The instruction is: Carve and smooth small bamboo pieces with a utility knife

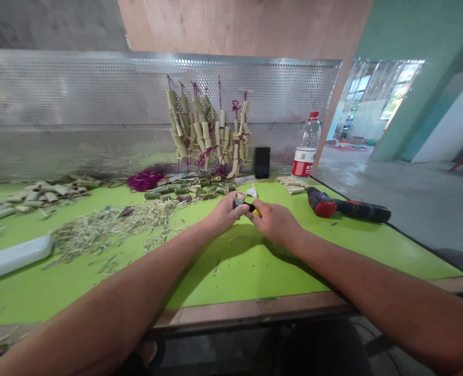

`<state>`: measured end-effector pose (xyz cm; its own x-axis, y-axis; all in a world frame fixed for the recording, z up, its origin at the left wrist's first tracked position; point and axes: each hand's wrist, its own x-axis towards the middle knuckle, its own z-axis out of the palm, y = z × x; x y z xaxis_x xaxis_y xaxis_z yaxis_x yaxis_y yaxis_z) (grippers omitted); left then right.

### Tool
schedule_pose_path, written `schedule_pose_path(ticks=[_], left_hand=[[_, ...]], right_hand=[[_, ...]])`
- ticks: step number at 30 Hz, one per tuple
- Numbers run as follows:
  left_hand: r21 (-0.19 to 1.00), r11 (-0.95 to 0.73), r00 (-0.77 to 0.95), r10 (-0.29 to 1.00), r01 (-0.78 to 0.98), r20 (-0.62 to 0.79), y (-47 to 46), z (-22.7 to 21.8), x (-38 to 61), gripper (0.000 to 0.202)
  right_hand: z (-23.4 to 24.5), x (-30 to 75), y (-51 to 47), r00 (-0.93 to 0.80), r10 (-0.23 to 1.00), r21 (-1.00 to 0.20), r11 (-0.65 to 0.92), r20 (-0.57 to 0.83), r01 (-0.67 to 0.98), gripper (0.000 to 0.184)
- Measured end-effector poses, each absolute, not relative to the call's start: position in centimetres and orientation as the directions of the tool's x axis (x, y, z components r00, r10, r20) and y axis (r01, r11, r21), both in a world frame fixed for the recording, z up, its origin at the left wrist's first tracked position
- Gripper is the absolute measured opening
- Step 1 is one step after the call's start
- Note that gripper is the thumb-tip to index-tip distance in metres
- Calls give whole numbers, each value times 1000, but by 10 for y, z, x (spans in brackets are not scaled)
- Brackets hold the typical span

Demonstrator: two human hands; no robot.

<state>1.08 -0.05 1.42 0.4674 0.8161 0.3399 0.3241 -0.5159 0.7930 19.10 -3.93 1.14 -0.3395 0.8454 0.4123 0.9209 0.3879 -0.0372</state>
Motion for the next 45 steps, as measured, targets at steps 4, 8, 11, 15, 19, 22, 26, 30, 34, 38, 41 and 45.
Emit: schedule_pose_path(ticks=[4, 8, 11, 15, 19, 22, 26, 30, 34, 38, 41, 45], left_hand=[[768, -527, 433, 826, 365, 361, 4, 9, 12, 30], [761, -512, 378, 848, 399, 372, 2, 9, 14, 30], [747, -511, 357, 853, 426, 381, 0, 11, 15, 28], [736, -487, 312, 872, 471, 377, -5, 16, 16, 28], [848, -387, 275, 914, 362, 299, -9, 18, 16, 30], [946, -286, 335, 916, 154, 222, -8, 16, 16, 28], [982, -188, 402, 900, 6, 170, -4, 10, 17, 34], [975, -223, 423, 883, -8, 205, 1, 4, 17, 42], [967, -254, 436, 873, 23, 219, 1, 4, 14, 44], [924, -358, 464, 847, 136, 260, -4, 11, 9, 39], [871, -452, 481, 817, 192, 318, -7, 14, 9, 35], [791, -520, 427, 826, 324, 368, -6, 15, 12, 28]], right_hand=[[12, 191, -40, -331, 844, -22, 374, 423, 927, 42], [15, 191, -41, -307, 852, -22, 349, 423, 937, 42], [15, 191, -41, -301, 853, -33, 347, 426, 937, 42], [14, 193, -38, -276, 856, -82, 344, 437, 935, 43], [13, 197, -32, -225, 868, -181, 332, 443, 926, 44], [12, 198, -30, -241, 857, -204, 364, 456, 909, 40], [11, 198, -30, -317, 843, -198, 433, 435, 880, 38], [11, 197, -30, -379, 841, -152, 463, 387, 873, 38], [11, 196, -33, -388, 841, -107, 455, 377, 884, 38], [11, 194, -36, -387, 843, -77, 444, 374, 893, 40], [12, 192, -39, -367, 848, -72, 423, 382, 903, 42], [14, 191, -40, -333, 854, -80, 394, 400, 916, 43]])
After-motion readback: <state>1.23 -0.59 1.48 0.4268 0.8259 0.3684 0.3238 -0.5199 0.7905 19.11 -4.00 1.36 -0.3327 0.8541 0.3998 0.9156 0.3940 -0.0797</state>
